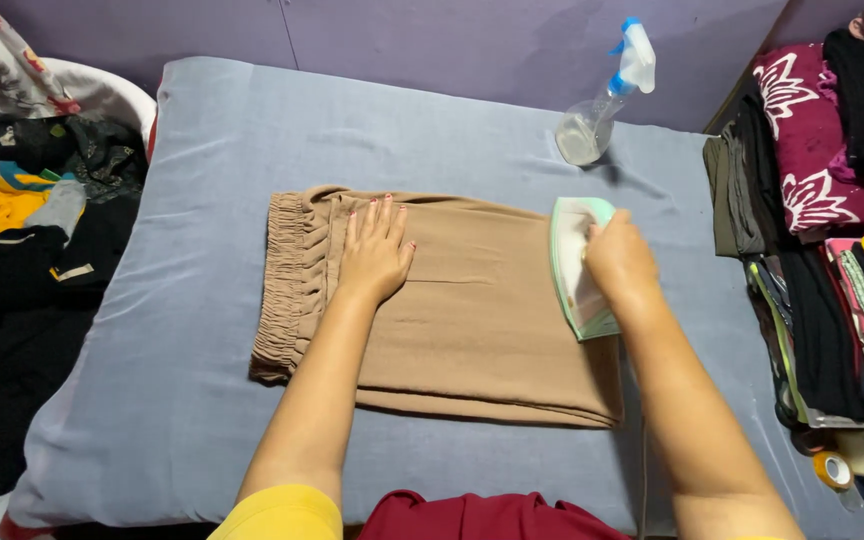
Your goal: Iron and fold a pair of pants and a t-shirt.
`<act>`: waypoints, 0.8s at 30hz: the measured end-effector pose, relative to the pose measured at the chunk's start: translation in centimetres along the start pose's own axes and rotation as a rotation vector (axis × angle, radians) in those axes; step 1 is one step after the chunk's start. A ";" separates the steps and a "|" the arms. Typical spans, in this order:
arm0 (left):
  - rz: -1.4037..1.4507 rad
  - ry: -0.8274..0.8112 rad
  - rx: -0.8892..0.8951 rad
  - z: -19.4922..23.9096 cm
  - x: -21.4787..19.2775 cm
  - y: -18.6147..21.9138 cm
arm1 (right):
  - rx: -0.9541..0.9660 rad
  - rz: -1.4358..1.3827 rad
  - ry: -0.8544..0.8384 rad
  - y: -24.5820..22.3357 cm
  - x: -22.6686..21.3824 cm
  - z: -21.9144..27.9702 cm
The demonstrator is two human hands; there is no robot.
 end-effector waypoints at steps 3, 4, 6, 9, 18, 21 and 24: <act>0.008 -0.016 -0.015 0.1 0.2 -0.1 | 0.188 0.064 -0.048 5.9 -0.9 -0.2; 0.000 -0.019 -0.023 0.0 0.3 -0.2 | 0.218 0.063 -0.048 7.4 -0.9 -0.3; -0.008 -0.020 -0.032 -0.2 0.2 -0.3 | 0.245 0.061 -0.047 9.4 -1.0 -0.6; -0.006 -0.044 -0.034 0.1 0.3 -0.5 | 0.254 0.063 -0.055 10.8 -1.3 0.0; -0.143 0.043 -0.047 5.2 -4.3 -0.3 | -0.097 -0.041 0.031 -3.6 -6.3 11.2; -0.211 0.025 -0.106 6.9 -4.0 -1.6 | -0.292 -0.199 -0.063 -10.7 -4.0 16.0; -0.264 0.056 -0.088 7.5 -4.1 -1.8 | -0.337 -0.212 -0.111 -12.6 -1.3 17.4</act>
Point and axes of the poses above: each hand's wrist, its own z-axis away from the middle knuckle, its own x-axis out of the palm, y = z × x, the point moved 8 cm from there along -z, towards the middle knuckle, and after that the axes turned 8 degrees about z, right-handed, at the moved point
